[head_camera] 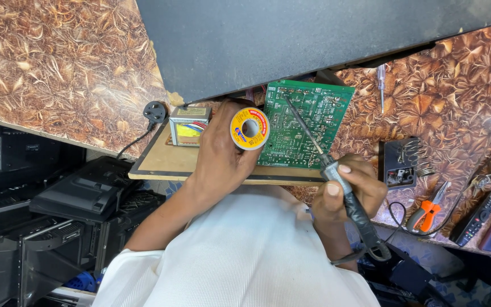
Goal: Soldering components and wires onto a printed circuit board as part of an electronics repair and reassembly process.
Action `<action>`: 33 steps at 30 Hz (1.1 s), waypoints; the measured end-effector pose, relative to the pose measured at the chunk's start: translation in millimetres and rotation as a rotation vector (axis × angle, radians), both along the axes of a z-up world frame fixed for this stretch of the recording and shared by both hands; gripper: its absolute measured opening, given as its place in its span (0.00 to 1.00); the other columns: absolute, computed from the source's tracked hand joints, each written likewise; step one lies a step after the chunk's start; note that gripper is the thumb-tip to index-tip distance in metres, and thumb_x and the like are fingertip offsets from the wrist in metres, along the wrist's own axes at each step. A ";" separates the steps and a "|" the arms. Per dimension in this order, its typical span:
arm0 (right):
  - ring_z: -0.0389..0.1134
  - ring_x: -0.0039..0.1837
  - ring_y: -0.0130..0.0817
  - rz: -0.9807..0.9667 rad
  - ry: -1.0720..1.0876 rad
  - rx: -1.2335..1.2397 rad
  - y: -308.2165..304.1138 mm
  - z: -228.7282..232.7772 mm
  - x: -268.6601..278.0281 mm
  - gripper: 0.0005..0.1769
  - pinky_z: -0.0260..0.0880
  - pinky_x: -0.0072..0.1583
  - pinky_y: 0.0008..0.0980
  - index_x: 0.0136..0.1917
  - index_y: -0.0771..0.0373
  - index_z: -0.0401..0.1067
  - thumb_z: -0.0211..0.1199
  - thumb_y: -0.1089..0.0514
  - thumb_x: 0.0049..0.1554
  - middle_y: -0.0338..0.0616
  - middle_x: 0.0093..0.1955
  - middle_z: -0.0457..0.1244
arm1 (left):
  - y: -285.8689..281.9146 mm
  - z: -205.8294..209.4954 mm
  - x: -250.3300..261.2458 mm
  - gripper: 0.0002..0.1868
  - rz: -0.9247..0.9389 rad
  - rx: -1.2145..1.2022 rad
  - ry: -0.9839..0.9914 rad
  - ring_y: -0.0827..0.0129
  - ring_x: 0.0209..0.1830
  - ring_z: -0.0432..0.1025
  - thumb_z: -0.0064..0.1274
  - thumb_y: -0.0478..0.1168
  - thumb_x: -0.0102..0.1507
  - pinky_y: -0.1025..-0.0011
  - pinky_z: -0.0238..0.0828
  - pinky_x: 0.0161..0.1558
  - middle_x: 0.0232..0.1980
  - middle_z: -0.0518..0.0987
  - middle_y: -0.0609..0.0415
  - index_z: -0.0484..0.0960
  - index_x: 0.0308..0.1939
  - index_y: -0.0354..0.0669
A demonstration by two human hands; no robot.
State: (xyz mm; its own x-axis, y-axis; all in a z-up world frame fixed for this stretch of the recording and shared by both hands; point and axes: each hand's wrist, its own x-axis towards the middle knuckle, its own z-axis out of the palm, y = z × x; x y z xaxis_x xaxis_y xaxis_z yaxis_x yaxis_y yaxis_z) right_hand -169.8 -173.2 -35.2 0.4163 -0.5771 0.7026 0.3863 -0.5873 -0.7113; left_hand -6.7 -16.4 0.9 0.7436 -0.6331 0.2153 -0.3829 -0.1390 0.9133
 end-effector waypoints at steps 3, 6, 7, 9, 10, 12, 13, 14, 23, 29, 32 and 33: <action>0.64 0.39 0.30 -0.031 0.007 0.047 0.0 0.7 -0.3 0.13 0.65 0.44 0.32 0.52 0.64 0.67 0.63 0.54 0.60 0.48 0.41 0.64 | 0.7 -2.9 0.8 0.18 -0.002 -0.002 0.007 0.42 0.43 0.76 0.57 0.29 0.59 0.51 0.79 0.45 0.40 0.75 0.37 0.75 0.52 0.27; 0.63 0.37 0.33 -0.008 0.012 0.081 -2.8 -10.0 -2.9 0.14 0.65 0.43 0.35 0.49 0.67 0.67 0.65 0.55 0.57 0.49 0.38 0.63 | -0.2 -1.5 1.9 0.19 -0.005 0.002 0.028 0.41 0.42 0.76 0.58 0.28 0.58 0.51 0.79 0.44 0.40 0.75 0.37 0.75 0.52 0.27; 0.63 0.36 0.36 0.003 0.032 0.036 -2.4 -10.9 -2.1 0.15 0.66 0.43 0.37 0.48 0.68 0.67 0.65 0.55 0.56 0.50 0.38 0.63 | -0.7 0.6 2.6 0.19 -0.009 0.007 0.024 0.41 0.42 0.76 0.59 0.29 0.58 0.52 0.79 0.44 0.40 0.75 0.37 0.75 0.52 0.27; 0.64 0.36 0.38 0.015 0.052 -0.008 -2.3 -10.5 -0.4 0.15 0.67 0.43 0.38 0.48 0.69 0.67 0.65 0.56 0.56 0.52 0.38 0.63 | -1.5 4.7 4.3 0.19 -0.013 0.012 0.020 0.42 0.42 0.76 0.59 0.29 0.58 0.52 0.79 0.45 0.39 0.75 0.38 0.75 0.52 0.27; 0.64 0.36 0.38 0.027 0.073 -0.005 -2.7 -9.2 -0.1 0.14 0.67 0.43 0.39 0.47 0.69 0.67 0.65 0.56 0.55 0.51 0.38 0.63 | -1.7 6.6 4.6 0.18 -0.011 0.035 0.021 0.42 0.41 0.76 0.59 0.30 0.58 0.52 0.79 0.43 0.38 0.75 0.37 0.75 0.51 0.27; 0.64 0.37 0.37 0.040 0.098 -0.001 -3.4 -7.9 0.3 0.14 0.67 0.44 0.39 0.46 0.69 0.68 0.66 0.57 0.54 0.50 0.38 0.62 | -1.2 6.0 4.4 0.17 -0.008 0.060 0.025 0.41 0.39 0.76 0.59 0.30 0.59 0.51 0.79 0.42 0.37 0.75 0.36 0.76 0.50 0.26; 0.64 0.37 0.37 0.038 0.118 -0.003 -3.8 -7.9 0.3 0.14 0.67 0.44 0.39 0.47 0.68 0.67 0.66 0.57 0.54 0.50 0.38 0.62 | -0.5 3.6 3.7 0.18 -0.012 0.083 0.020 0.41 0.39 0.77 0.60 0.30 0.58 0.51 0.80 0.42 0.37 0.76 0.35 0.76 0.49 0.25; 0.64 0.37 0.37 0.036 0.139 -0.006 -4.2 -8.0 0.5 0.14 0.67 0.44 0.38 0.47 0.68 0.67 0.66 0.57 0.54 0.50 0.39 0.62 | 0.3 1.2 3.2 0.18 -0.016 0.107 0.016 0.42 0.38 0.78 0.62 0.31 0.57 0.52 0.81 0.42 0.37 0.77 0.34 0.76 0.49 0.25; 0.65 0.36 0.40 0.067 0.159 -0.056 -8.5 -3.5 4.7 0.14 0.68 0.43 0.39 0.45 0.70 0.68 0.66 0.56 0.54 0.52 0.38 0.62 | 11.7 -38.9 -9.8 0.13 -0.035 0.148 0.092 0.55 0.21 0.76 0.61 0.35 0.59 0.62 0.80 0.30 0.24 0.76 0.42 0.79 0.41 0.28; 0.65 0.37 0.39 0.085 0.177 -0.032 -10.0 1.0 2.7 0.14 0.68 0.43 0.39 0.44 0.71 0.68 0.66 0.56 0.54 0.53 0.38 0.61 | 10.8 -39.9 -8.1 0.11 -0.050 0.150 0.104 0.57 0.16 0.75 0.60 0.35 0.59 0.63 0.78 0.25 0.21 0.76 0.43 0.79 0.39 0.28; 0.64 0.38 0.39 0.063 0.167 -0.077 -6.3 2.2 9.0 0.15 0.67 0.45 0.38 0.48 0.70 0.68 0.65 0.55 0.57 0.52 0.40 0.62 | 8.8 -35.4 -4.8 0.10 -0.047 0.138 0.096 0.57 0.15 0.74 0.61 0.34 0.59 0.64 0.77 0.23 0.20 0.75 0.43 0.78 0.38 0.28; 0.64 0.38 0.39 0.064 0.167 -0.078 -6.6 1.8 8.5 0.15 0.67 0.45 0.38 0.48 0.70 0.68 0.65 0.55 0.57 0.52 0.40 0.62 | 8.5 -34.0 -4.6 0.10 -0.046 0.137 0.095 0.57 0.15 0.74 0.61 0.34 0.59 0.64 0.77 0.23 0.20 0.75 0.43 0.78 0.38 0.28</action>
State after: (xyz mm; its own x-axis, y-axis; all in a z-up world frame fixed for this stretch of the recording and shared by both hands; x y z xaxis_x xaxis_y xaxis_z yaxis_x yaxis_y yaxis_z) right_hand -161.3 -179.8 -33.3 0.5646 -0.4924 0.6624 0.3051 -0.6212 -0.7218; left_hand -11.3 -7.9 -33.1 0.7262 -0.6853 0.0545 -0.3042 -0.2492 0.9194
